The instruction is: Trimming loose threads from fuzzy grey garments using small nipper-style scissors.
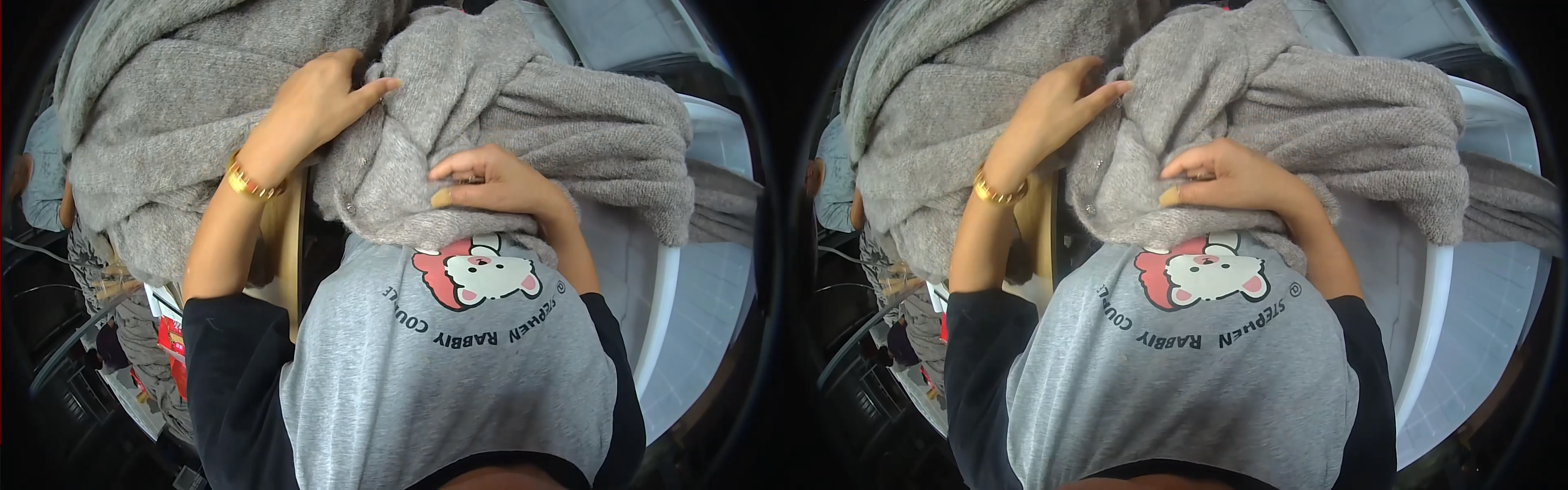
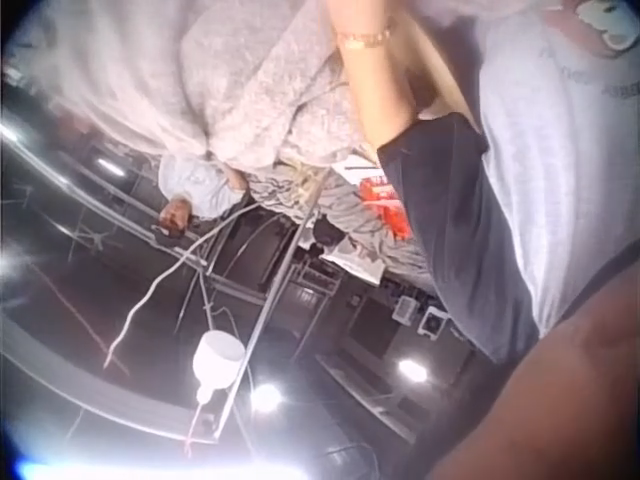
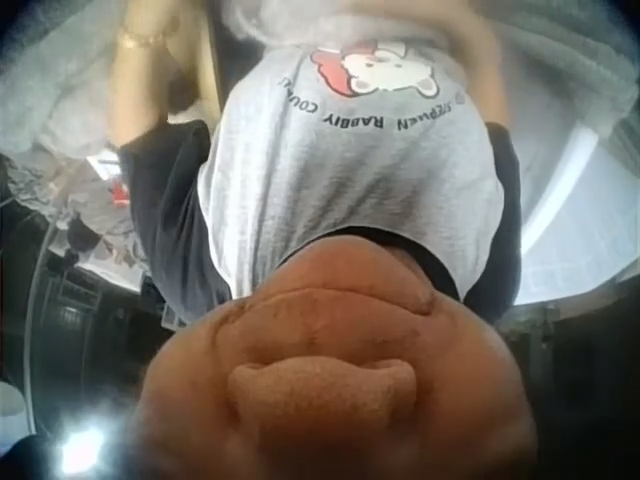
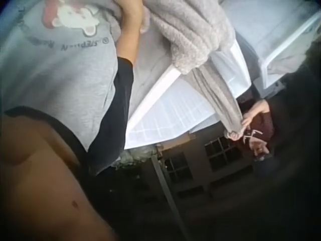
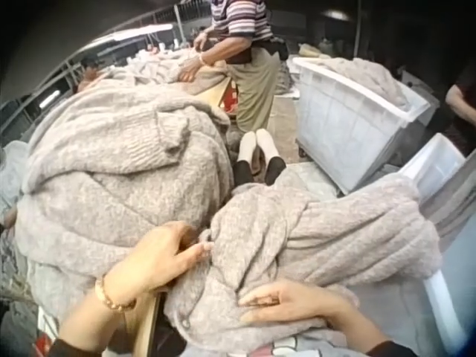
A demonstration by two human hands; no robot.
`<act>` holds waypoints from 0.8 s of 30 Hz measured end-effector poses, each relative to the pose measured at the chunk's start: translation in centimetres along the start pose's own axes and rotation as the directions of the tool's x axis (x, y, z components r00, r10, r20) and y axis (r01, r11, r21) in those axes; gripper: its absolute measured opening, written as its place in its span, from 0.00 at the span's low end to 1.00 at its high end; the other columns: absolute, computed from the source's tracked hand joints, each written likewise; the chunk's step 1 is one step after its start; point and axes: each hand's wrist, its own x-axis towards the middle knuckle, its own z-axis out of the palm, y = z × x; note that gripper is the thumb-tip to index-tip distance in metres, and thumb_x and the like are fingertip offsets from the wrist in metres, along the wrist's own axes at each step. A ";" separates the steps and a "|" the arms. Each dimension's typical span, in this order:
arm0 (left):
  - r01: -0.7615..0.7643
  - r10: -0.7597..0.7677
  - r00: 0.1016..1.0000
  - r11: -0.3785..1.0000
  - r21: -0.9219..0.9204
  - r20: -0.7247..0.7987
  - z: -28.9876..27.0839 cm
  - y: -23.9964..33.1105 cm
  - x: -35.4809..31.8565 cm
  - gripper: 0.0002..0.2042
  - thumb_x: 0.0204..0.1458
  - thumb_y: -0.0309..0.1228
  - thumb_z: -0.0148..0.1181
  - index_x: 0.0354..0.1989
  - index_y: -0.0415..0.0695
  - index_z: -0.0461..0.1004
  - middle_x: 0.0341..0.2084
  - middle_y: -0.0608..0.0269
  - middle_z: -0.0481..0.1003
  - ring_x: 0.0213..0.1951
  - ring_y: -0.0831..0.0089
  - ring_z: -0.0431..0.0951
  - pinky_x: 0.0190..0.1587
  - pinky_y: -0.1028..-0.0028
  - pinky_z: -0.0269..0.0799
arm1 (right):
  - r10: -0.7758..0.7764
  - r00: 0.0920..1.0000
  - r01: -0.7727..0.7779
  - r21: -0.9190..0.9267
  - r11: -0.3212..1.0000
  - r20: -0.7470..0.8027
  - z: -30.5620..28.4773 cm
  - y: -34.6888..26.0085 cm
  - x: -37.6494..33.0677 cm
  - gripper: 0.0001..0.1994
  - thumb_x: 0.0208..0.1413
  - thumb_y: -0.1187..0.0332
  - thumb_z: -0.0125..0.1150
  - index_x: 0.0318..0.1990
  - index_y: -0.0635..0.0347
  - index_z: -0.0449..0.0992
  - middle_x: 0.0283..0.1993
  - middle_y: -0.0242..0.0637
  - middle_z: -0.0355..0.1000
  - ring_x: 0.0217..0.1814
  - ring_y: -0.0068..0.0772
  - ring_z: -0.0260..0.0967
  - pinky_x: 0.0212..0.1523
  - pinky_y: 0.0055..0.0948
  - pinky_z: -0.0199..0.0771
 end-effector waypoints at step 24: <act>0.253 0.121 0.964 -0.136 -0.958 0.237 -0.5 8.1 1.0 0.11 0.60 0.27 0.54 0.48 0.35 0.74 0.40 0.59 0.79 0.38 0.77 0.81 0.42 0.79 0.78 | -0.514 0.693 0.582 -0.029 0.813 -0.506 -3.5 -4.1 -1.7 0.24 0.58 0.65 0.62 0.58 0.70 0.69 0.27 0.19 0.61 0.21 0.06 0.51 0.20 0.11 0.49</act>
